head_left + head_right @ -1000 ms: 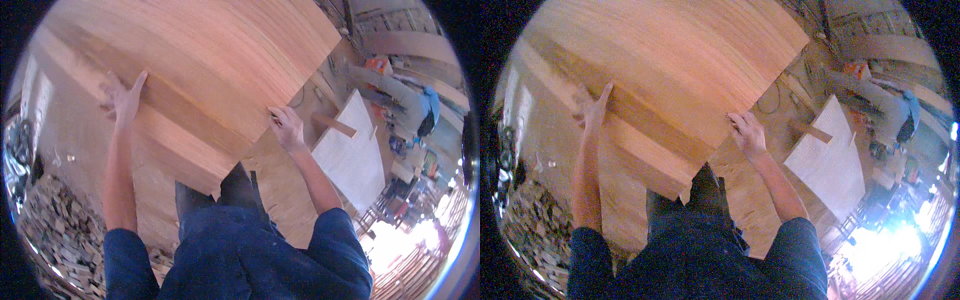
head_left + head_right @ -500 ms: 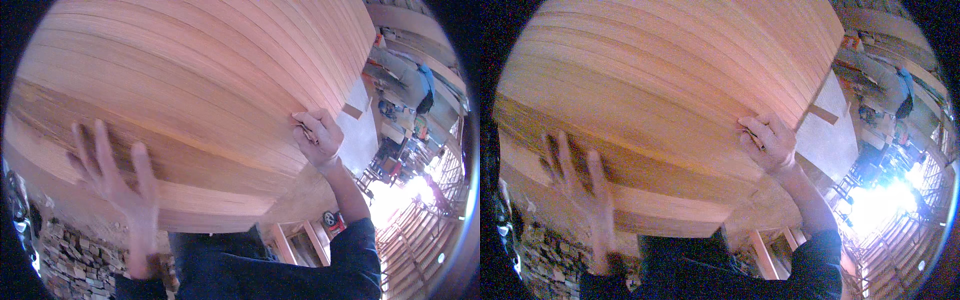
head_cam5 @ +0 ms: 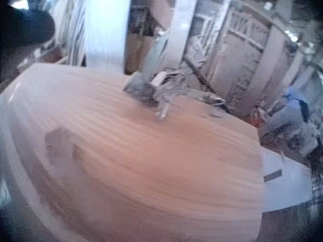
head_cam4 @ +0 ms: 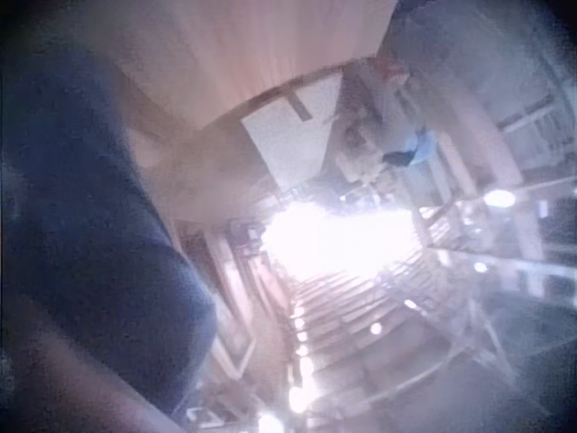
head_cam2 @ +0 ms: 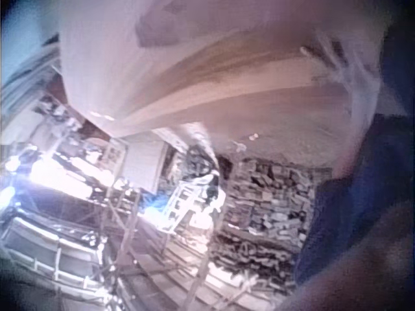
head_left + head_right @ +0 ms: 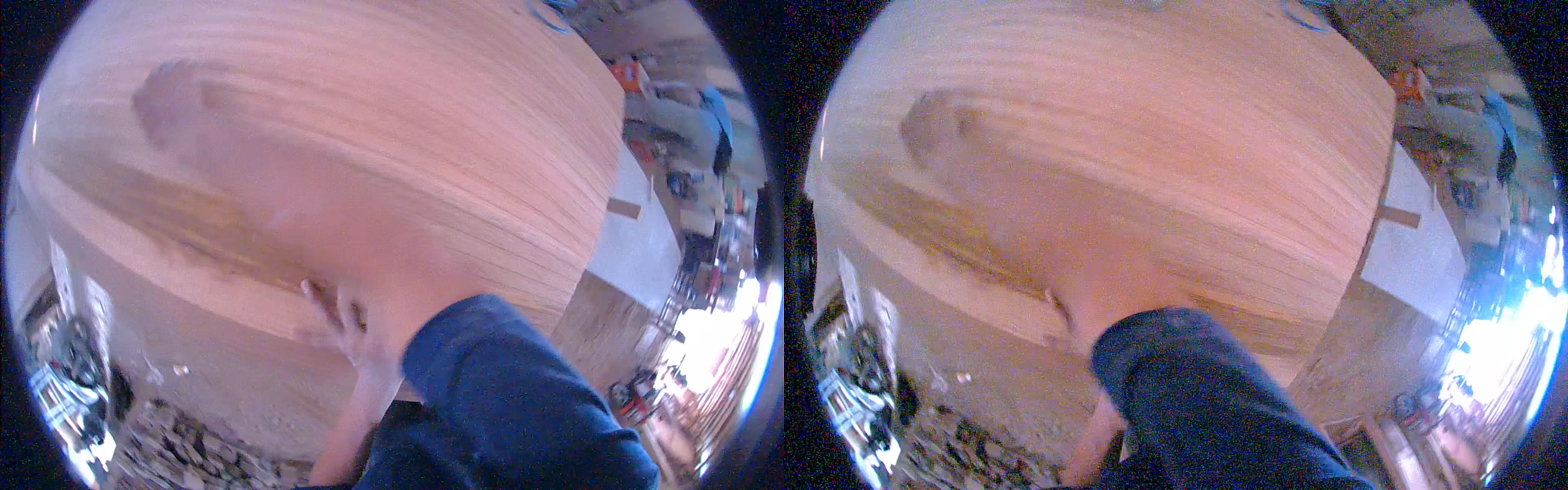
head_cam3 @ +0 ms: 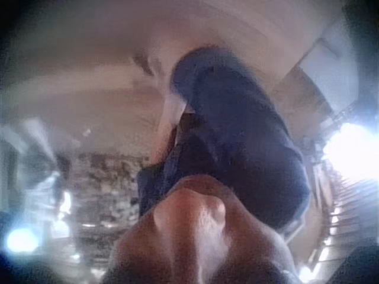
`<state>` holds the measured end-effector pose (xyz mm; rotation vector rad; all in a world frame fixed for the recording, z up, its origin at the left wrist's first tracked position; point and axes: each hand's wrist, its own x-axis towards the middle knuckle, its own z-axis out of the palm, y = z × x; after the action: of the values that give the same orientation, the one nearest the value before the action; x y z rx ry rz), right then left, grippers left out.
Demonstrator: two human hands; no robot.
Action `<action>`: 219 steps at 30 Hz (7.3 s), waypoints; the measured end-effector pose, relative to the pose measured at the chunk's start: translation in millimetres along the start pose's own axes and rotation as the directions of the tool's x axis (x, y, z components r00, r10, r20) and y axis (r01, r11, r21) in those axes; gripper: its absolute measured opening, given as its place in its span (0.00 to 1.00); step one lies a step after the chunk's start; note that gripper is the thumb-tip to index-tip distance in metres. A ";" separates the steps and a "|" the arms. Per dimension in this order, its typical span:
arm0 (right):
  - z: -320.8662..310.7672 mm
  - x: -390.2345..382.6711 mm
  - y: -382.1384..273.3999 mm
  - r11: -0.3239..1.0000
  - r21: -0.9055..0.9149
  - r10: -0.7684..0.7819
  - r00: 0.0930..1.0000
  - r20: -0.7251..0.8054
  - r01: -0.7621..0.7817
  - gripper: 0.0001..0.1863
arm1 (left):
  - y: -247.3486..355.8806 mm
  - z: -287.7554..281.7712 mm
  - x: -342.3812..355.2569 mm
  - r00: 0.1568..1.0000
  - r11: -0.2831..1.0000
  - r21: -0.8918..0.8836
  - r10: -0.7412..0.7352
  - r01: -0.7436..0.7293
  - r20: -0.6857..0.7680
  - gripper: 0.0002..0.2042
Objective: The person sands a large curved wooden panel by hand with a piece of sandpaper and then uses a spray gun to apply a coating to the surface.
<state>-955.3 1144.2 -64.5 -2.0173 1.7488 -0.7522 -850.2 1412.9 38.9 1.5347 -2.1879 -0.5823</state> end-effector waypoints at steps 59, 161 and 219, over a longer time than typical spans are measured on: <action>-300.3 -390.8 96.5 0.975 0.025 0.222 0.975 -0.015 -0.221 0.10 | 18.2 24.8 -9.5 1.000 0.960 0.280 -0.009 0.016 -0.028 0.21; 179.4 487.6 -251.0 0.957 -0.135 -0.243 0.965 0.100 0.256 0.12 | -459.5 -284.9 279.0 0.975 1.000 -0.028 -0.020 0.014 -0.220 0.11; 358.2 812.6 -414.0 0.984 -0.124 -0.130 0.991 -0.023 0.126 0.12 | -682.5 -409.9 492.7 0.995 0.953 -0.302 -0.059 0.033 -0.079 0.14</action>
<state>-338.3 388.1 22.9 -2.2285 1.7337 -0.7346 -251.4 693.2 48.3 1.4223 -1.8997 -0.8064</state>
